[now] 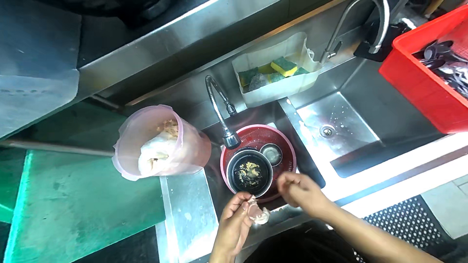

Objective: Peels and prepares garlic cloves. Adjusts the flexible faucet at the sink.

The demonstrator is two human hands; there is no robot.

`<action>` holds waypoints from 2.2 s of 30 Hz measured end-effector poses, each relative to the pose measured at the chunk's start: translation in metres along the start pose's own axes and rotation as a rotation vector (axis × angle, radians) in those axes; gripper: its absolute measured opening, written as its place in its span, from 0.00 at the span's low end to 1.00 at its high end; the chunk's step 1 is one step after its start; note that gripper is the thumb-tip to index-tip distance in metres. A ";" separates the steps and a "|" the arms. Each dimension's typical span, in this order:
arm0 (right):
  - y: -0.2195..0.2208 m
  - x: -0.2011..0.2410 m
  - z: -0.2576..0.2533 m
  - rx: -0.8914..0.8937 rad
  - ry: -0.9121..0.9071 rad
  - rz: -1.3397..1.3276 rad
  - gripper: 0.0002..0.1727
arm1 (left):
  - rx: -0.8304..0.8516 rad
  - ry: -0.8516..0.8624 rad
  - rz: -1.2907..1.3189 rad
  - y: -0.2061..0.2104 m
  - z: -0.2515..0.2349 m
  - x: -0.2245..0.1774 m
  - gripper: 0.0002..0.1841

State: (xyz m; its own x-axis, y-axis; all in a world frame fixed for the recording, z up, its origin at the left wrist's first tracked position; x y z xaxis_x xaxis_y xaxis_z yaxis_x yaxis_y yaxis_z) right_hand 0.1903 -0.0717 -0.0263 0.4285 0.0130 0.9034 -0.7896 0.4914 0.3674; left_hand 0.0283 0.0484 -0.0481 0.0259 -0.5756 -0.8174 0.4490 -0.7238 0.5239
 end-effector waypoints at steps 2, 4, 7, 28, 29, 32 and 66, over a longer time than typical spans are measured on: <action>-0.018 0.034 -0.004 -0.109 -0.188 -0.091 0.14 | -0.015 -0.004 0.092 -0.008 -0.003 -0.003 0.13; -0.031 0.081 -0.003 -0.217 -0.481 -0.107 0.15 | -0.061 -0.026 0.183 -0.016 -0.005 -0.004 0.16; -0.042 0.123 -0.014 -0.405 -0.927 -0.053 0.12 | -0.103 -0.035 0.234 -0.024 -0.006 0.000 0.19; 0.031 -0.050 -0.104 0.533 0.181 0.431 0.26 | -0.271 0.017 -0.944 -0.037 -0.050 -0.023 0.13; 0.032 -0.053 -0.096 0.540 0.200 0.458 0.24 | -0.234 0.042 -1.045 -0.031 -0.053 -0.024 0.13; 0.026 -0.055 -0.083 0.504 0.231 0.465 0.23 | -0.146 0.129 -1.299 -0.015 -0.057 -0.025 0.13; 0.029 -0.031 -0.095 0.154 -0.032 0.909 0.26 | -0.647 -0.399 0.187 -0.060 -0.096 0.057 0.22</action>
State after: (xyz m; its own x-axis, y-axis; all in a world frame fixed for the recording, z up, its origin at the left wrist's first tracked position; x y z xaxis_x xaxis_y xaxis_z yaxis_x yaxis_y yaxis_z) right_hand 0.1963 0.0250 -0.0648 -0.3962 0.3117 0.8636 -0.8671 0.1823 -0.4635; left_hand 0.0885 0.0954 -0.1491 -0.1157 -0.8482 -0.5168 0.9034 -0.3062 0.3003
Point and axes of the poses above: each hand's wrist, its own z-axis away from the middle knuckle, its own y-axis out of the palm, x = y × z, the point moved 7 cm from there along -z, towards the middle knuckle, and after that the axes turned 11 degrees about -z, right-handed, at the moved point
